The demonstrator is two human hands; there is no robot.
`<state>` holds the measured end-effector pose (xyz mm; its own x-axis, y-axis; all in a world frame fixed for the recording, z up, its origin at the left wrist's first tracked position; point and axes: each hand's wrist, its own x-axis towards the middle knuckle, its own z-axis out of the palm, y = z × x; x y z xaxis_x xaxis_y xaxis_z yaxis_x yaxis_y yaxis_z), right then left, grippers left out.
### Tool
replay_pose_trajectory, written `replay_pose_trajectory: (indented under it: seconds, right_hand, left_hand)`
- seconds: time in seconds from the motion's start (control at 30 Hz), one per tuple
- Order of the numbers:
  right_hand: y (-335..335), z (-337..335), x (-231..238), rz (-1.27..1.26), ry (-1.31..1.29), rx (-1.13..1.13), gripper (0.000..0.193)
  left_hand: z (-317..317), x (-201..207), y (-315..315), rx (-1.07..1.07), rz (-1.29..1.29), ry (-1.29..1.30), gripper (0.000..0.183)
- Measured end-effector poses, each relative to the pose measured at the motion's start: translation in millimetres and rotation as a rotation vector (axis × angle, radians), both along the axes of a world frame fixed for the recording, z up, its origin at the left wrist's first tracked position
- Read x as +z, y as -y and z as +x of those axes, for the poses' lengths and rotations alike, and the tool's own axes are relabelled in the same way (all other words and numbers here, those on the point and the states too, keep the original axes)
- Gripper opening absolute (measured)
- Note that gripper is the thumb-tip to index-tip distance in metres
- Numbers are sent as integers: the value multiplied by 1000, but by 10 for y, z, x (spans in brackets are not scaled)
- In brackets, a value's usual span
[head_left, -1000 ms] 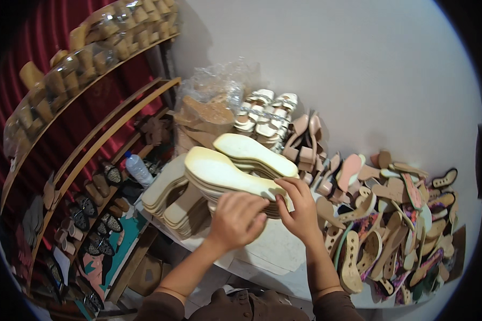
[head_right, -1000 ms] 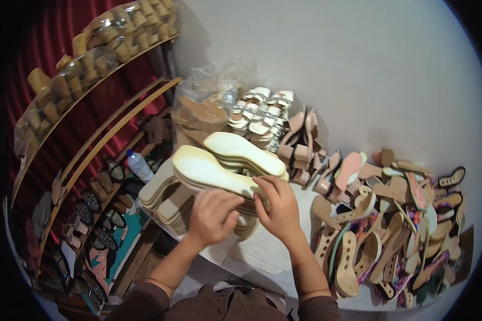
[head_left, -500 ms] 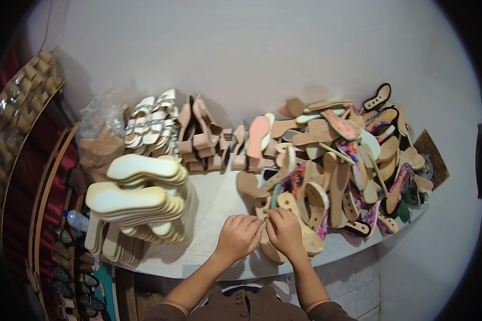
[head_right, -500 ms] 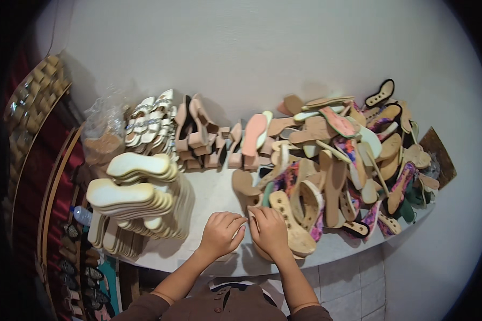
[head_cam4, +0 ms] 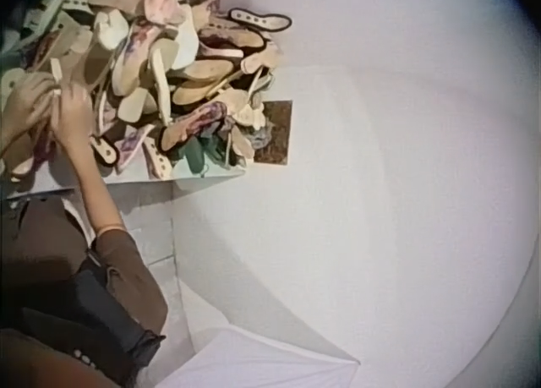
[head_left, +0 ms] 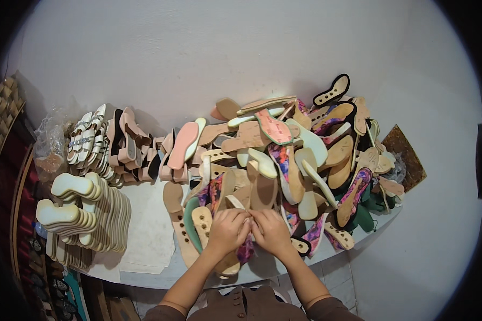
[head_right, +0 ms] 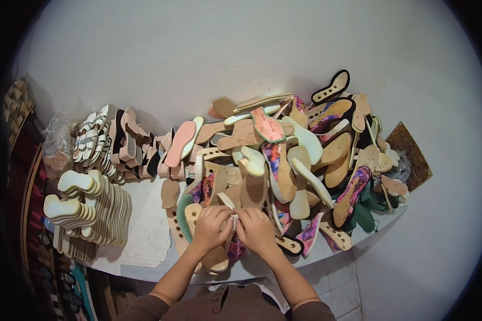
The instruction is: Sorting and matching shoe insoles with corresponding shoe bases and components.
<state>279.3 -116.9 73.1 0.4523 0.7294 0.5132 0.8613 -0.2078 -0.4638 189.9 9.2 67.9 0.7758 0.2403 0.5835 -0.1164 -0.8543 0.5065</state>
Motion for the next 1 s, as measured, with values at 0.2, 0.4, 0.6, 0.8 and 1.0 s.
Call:
replay_pose_trajectory:
  seconds: [0.2, 0.4, 0.6, 0.8, 1.0]
  right_hand:
    - [-116, 914, 166, 103, 199, -136, 31]
    - [-124, 1247, 378, 261, 133, -51, 34]
    - [59, 1048, -47, 478, 252, 224, 34]
    - [303, 862, -139, 183, 197, 378, 47]
    - [432, 1153, 121, 54, 372, -314, 49]
  left_hand:
    - [568, 22, 12, 129, -21, 10, 26]
    - [740, 2, 8, 113, -355, -65, 36]
    - [830, 79, -63, -455, -1857, 213, 55]
    - [1033, -54, -43, -497, -1777, 207, 37]
    - [1070, 59, 12, -582, -1876, 159, 37]
